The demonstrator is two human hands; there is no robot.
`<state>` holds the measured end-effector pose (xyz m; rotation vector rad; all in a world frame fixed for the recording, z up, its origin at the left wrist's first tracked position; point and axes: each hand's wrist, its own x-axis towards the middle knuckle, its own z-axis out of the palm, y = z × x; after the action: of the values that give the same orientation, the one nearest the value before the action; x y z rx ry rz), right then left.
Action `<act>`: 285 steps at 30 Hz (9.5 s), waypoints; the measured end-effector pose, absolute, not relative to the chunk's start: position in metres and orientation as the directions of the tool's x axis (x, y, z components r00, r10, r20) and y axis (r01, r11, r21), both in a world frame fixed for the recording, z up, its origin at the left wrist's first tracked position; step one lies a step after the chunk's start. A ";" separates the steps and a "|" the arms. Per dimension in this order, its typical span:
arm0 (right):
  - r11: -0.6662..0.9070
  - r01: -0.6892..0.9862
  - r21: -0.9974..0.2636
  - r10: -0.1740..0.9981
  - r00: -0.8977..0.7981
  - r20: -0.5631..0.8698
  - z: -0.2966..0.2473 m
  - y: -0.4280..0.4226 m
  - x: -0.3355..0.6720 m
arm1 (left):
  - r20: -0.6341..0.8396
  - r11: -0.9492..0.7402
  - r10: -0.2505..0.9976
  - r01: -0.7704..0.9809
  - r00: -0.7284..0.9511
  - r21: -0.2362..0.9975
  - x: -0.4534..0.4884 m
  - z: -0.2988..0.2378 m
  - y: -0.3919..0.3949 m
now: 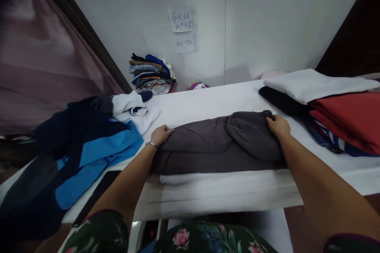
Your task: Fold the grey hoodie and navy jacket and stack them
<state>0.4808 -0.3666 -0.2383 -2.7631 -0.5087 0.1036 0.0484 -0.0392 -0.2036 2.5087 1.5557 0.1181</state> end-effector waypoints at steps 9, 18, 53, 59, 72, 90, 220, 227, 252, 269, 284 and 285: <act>-0.845 0.411 -0.341 0.421 0.906 0.047 -0.229 -0.362 0.481 | 0.255 -0.723 0.683 0.682 0.684 0.108 0.050 -0.198 -0.079; -0.317 0.896 -0.311 0.904 0.384 0.187 -0.224 -0.346 0.357 | 0.021 -0.835 0.550 0.550 0.835 0.010 0.054 -0.230 -0.119; -0.375 0.910 -0.177 0.887 0.408 0.218 -0.238 -0.336 0.284 | 0.180 -0.918 0.336 0.278 0.925 0.283 0.194 -0.186 -0.210; -0.237 0.921 -0.309 0.945 0.293 0.148 -0.239 -0.376 0.267 | 0.110 -0.933 0.291 0.257 0.950 0.250 0.272 -0.196 -0.232; -0.508 0.813 -0.285 0.815 0.561 0.148 -0.223 -0.436 0.357 | 0.033 -0.904 0.397 0.384 0.917 0.187 0.281 -0.222 -0.218; -0.539 0.764 -0.355 0.739 0.631 0.235 -0.262 -0.507 0.318 | 0.243 -0.900 0.436 0.423 0.867 0.106 0.275 -0.223 -0.225; -0.545 0.787 -0.289 0.818 0.575 0.024 -0.247 -0.402 0.397 | 0.111 -0.882 0.466 0.451 0.878 0.135 0.115 -0.216 -0.212; -0.343 0.913 -0.220 0.894 0.390 0.223 -0.226 -0.372 0.353 | 0.100 -0.680 0.732 0.732 0.674 0.042 0.039 -0.214 -0.166; -0.268 0.963 0.018 0.941 0.258 0.221 -0.262 -0.356 0.340 | -0.144 -0.038 0.981 0.856 0.130 0.516 -0.008 -0.214 -0.079; -0.107 0.989 -0.103 0.950 0.133 0.283 -0.225 -0.300 0.274 | -0.149 -0.028 0.983 0.896 0.105 0.444 -0.004 -0.217 -0.082; -0.051 0.999 -0.010 0.975 0.052 0.215 -0.244 -0.292 0.258 | 0.154 -0.671 0.741 0.728 0.654 0.136 0.051 -0.204 -0.123; -0.052 0.999 -0.008 0.975 0.052 0.215 -0.244 -0.292 0.258 | 0.111 -0.674 0.739 0.727 0.664 0.135 0.055 -0.206 -0.121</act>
<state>0.2577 -0.2918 -0.2441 -2.1603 -2.0495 -0.2262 0.0555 -0.1213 -0.2064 2.7934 1.2323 0.2407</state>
